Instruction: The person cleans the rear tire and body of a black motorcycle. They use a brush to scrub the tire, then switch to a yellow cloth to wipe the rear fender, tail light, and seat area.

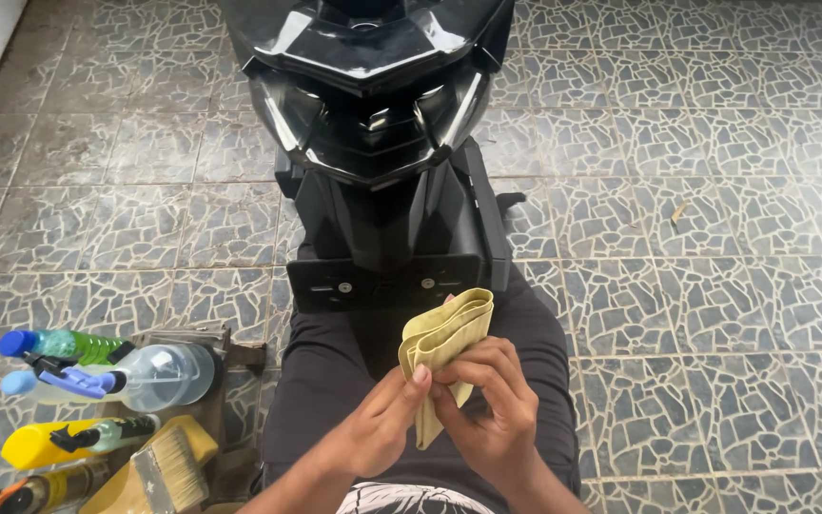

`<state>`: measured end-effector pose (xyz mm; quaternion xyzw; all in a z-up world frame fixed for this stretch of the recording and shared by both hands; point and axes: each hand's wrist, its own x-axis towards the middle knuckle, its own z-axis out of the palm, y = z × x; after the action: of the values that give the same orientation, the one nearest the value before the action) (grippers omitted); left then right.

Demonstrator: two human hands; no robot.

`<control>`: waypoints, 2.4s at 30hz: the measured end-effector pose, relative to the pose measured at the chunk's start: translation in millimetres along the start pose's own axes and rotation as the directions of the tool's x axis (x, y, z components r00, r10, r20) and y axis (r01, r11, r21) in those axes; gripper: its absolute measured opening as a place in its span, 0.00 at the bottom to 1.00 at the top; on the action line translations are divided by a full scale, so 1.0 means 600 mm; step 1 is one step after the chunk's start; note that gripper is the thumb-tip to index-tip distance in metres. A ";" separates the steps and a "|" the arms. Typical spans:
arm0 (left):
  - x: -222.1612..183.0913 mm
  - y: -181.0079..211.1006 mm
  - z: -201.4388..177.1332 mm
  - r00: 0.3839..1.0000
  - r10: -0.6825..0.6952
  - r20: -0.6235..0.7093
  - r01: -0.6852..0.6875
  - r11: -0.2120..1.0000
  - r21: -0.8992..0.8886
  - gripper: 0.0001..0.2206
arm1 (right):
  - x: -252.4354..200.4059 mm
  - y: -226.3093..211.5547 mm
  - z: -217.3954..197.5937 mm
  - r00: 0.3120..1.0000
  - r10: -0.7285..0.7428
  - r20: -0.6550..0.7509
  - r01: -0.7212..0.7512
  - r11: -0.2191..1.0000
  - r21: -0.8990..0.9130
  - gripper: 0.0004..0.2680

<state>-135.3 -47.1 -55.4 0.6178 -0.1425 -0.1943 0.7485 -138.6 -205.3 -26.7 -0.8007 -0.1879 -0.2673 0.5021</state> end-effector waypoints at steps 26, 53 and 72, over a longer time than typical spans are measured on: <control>-0.003 -0.006 -0.026 0.994 -0.042 -0.104 0.021 0.980 -0.198 0.26 | -0.023 0.026 0.051 0.997 -0.071 0.027 0.074 0.988 -0.133 0.19; 0.086 0.058 -0.103 0.501 0.812 -0.299 -0.413 0.529 0.741 0.17 | 0.129 0.096 0.114 0.969 -0.244 -0.041 0.216 0.916 -0.339 0.22; 0.133 0.029 -0.116 0.627 0.777 -0.052 -0.366 0.353 0.861 0.43 | 0.073 0.114 0.079 0.986 -0.075 -0.148 0.049 0.984 -0.172 0.14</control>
<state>-31.3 -20.8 -54.1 0.8088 -0.2460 0.3256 0.4234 -53.6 -190.0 -64.7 -0.8108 -0.1502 -0.3589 0.4373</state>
